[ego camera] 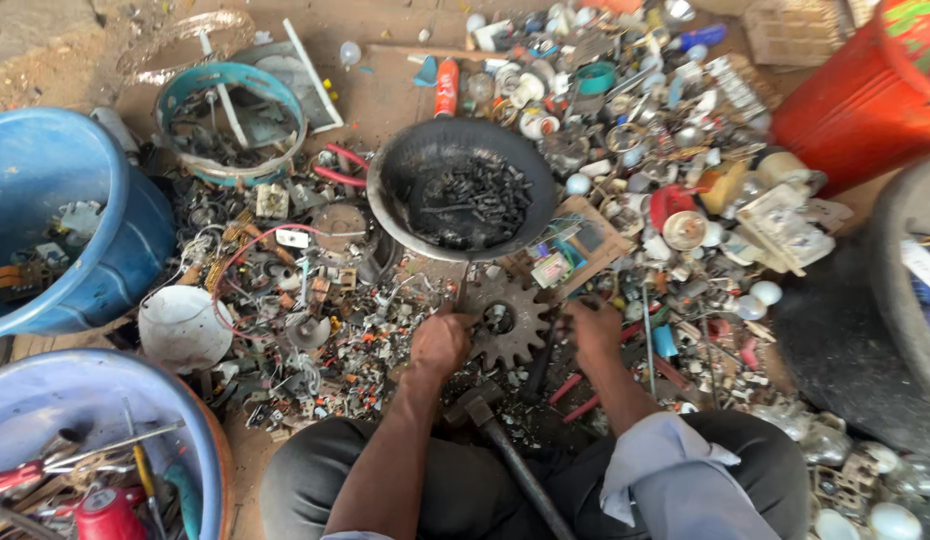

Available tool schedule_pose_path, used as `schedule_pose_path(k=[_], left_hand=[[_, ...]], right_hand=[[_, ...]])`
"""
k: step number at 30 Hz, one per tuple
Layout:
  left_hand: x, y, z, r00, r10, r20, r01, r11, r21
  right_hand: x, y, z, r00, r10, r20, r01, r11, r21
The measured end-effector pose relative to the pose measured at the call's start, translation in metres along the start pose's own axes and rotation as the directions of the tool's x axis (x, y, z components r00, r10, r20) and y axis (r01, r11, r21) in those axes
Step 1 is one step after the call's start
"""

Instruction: The person sits on the ground in a cluttered outdoor area and uses a hammer to break apart a metal gear-like object. After breaking the object, the person picks up small black cylindrical components from a metal bowl and places them into a black plastic container.

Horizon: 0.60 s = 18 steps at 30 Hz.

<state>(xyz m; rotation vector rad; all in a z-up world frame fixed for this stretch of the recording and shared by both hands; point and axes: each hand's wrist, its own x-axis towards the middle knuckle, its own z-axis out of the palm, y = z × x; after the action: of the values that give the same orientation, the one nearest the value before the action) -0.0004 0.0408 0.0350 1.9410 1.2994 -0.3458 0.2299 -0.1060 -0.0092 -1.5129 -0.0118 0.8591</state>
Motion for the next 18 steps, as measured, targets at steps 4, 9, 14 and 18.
schedule_pose_path(k=[4,9,14,18], left_hand=[[-0.011,0.002,-0.002,0.967,0.240,-0.084,-0.230,0.966,0.120],[-0.044,0.014,-0.006,0.976,0.217,-0.007,-0.215,0.972,0.095],[-0.083,0.013,0.010,0.802,0.528,-0.279,-0.549,0.836,0.003],[-0.100,0.009,0.022,0.658,0.590,-0.469,-0.690,0.722,-0.059]], right_hand=[[-0.031,0.002,0.002,0.969,0.129,0.211,-0.166,0.971,0.172],[-0.085,0.021,0.025,0.913,0.263,0.312,-0.297,0.953,0.065],[-0.115,0.025,0.036,0.885,-0.003,0.465,0.011,1.000,-0.014],[-0.132,0.018,0.030,0.856,-0.055,0.515,0.065,0.998,-0.001]])
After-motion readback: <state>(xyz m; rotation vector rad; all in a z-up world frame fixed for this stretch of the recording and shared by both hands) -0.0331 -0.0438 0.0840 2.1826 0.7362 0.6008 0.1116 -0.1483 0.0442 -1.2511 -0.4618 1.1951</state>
